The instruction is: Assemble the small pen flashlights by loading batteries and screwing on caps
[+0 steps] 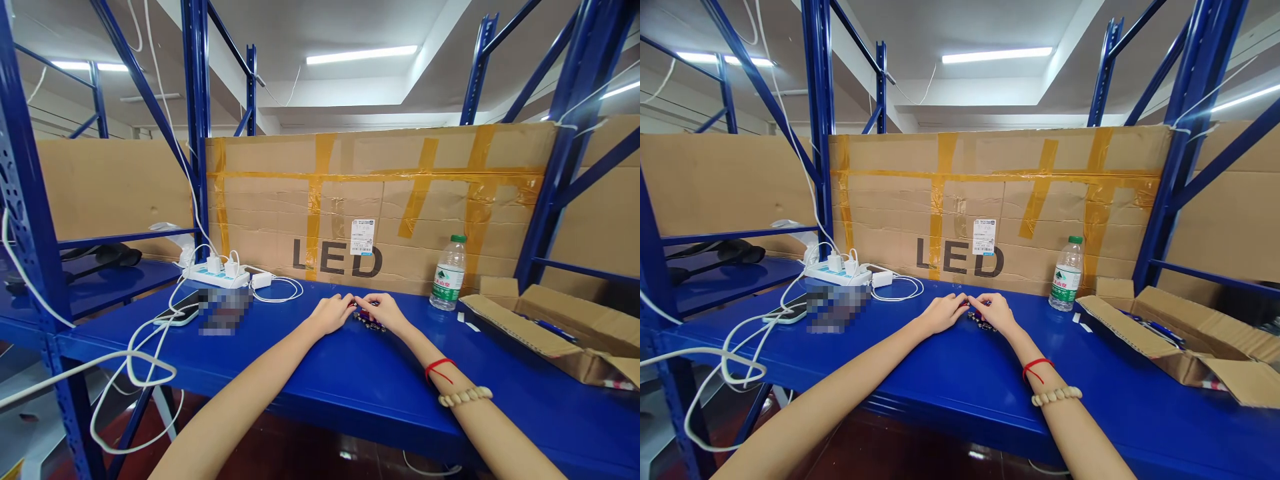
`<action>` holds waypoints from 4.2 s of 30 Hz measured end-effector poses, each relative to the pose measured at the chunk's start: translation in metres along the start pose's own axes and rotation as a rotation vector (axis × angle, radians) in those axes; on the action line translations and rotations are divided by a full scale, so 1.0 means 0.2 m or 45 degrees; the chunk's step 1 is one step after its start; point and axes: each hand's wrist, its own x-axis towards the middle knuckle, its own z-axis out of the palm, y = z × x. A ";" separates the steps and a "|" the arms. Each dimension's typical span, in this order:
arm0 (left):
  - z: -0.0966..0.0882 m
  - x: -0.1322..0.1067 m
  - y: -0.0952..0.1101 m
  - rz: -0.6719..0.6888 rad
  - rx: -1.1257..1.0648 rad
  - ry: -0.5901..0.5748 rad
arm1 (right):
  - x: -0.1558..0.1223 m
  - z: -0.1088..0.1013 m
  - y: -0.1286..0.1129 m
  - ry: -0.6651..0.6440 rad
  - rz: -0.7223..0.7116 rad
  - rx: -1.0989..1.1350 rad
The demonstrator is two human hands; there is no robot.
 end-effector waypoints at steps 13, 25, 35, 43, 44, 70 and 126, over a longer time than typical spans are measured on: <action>0.01 -0.01 -0.01 -0.008 0.029 0.008 | -0.01 0.01 -0.02 0.027 -0.031 -0.145; 0.00 0.00 -0.01 -0.012 0.038 -0.004 | 0.00 0.01 0.00 0.023 -0.084 -0.199; -0.01 -0.01 -0.01 0.014 0.032 -0.018 | -0.01 0.01 0.00 0.000 -0.065 -0.230; 0.01 -0.01 -0.02 0.013 0.041 0.010 | -0.01 0.01 0.00 -0.004 -0.062 -0.239; 0.01 -0.01 -0.02 0.011 0.040 0.012 | -0.01 0.01 0.00 -0.006 -0.057 -0.238; 0.00 -0.01 -0.02 -0.024 -0.042 -0.054 | -0.01 0.02 -0.03 0.028 0.003 -0.063; 0.07 0.05 -0.04 -0.011 -0.094 -0.128 | -0.03 -0.02 -0.04 0.001 -0.124 -0.536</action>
